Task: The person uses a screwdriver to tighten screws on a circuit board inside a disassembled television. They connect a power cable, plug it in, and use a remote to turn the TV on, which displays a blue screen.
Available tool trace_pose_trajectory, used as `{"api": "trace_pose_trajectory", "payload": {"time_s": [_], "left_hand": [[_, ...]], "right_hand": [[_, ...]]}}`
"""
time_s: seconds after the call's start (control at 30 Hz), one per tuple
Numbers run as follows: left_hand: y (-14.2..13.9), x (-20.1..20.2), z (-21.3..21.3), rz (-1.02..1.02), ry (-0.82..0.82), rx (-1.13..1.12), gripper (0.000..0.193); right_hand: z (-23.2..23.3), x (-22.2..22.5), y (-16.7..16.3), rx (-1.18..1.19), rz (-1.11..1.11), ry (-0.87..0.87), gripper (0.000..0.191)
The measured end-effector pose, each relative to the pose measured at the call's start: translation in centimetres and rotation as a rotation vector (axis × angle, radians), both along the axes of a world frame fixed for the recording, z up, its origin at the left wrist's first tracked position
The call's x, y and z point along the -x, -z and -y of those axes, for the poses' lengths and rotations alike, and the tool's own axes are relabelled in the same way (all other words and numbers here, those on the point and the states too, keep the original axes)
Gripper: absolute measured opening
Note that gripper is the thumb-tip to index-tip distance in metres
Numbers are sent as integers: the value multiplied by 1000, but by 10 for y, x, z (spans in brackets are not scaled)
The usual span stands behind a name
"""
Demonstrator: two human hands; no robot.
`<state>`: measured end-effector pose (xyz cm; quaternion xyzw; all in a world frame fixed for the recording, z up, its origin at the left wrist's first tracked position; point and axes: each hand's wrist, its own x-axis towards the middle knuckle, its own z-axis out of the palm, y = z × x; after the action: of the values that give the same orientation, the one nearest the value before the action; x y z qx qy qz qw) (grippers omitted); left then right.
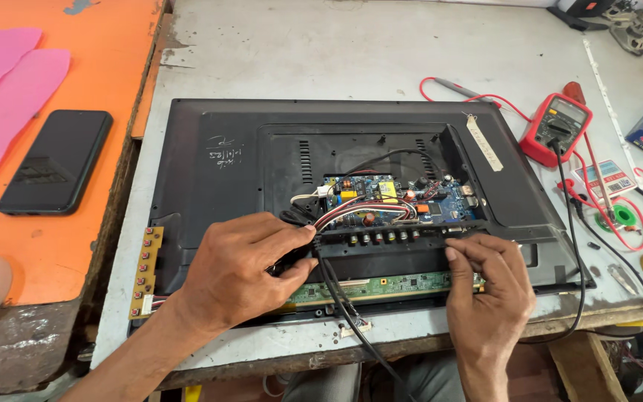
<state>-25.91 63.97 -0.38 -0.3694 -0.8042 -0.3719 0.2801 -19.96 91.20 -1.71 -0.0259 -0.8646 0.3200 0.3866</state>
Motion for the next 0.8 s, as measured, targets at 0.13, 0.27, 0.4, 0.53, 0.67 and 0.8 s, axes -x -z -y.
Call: {"api": "trace_pose_trajectory", "payload": {"time_s": [0.13, 0.27, 0.4, 0.53, 0.67, 0.8], "left_hand": [[1, 0, 0, -17, 7, -9, 36], [1, 1, 2, -16, 34, -9, 37], [1, 1, 3, -52, 34, 11, 37], [1, 0, 3, -56, 14, 35, 38], [0, -3, 5, -47, 0, 53, 37], [1, -6, 8, -51, -22, 60, 36]], "right_hand": [[2, 0, 2, -7, 12, -13, 9], [2, 0, 3, -23, 6, -23, 9], [3, 1, 2, -46, 6, -31, 9], [4, 2, -1, -122, -3, -33, 10], [9, 2, -4, -216, -23, -40, 10], [13, 0, -6, -255, -29, -39, 11]]}}
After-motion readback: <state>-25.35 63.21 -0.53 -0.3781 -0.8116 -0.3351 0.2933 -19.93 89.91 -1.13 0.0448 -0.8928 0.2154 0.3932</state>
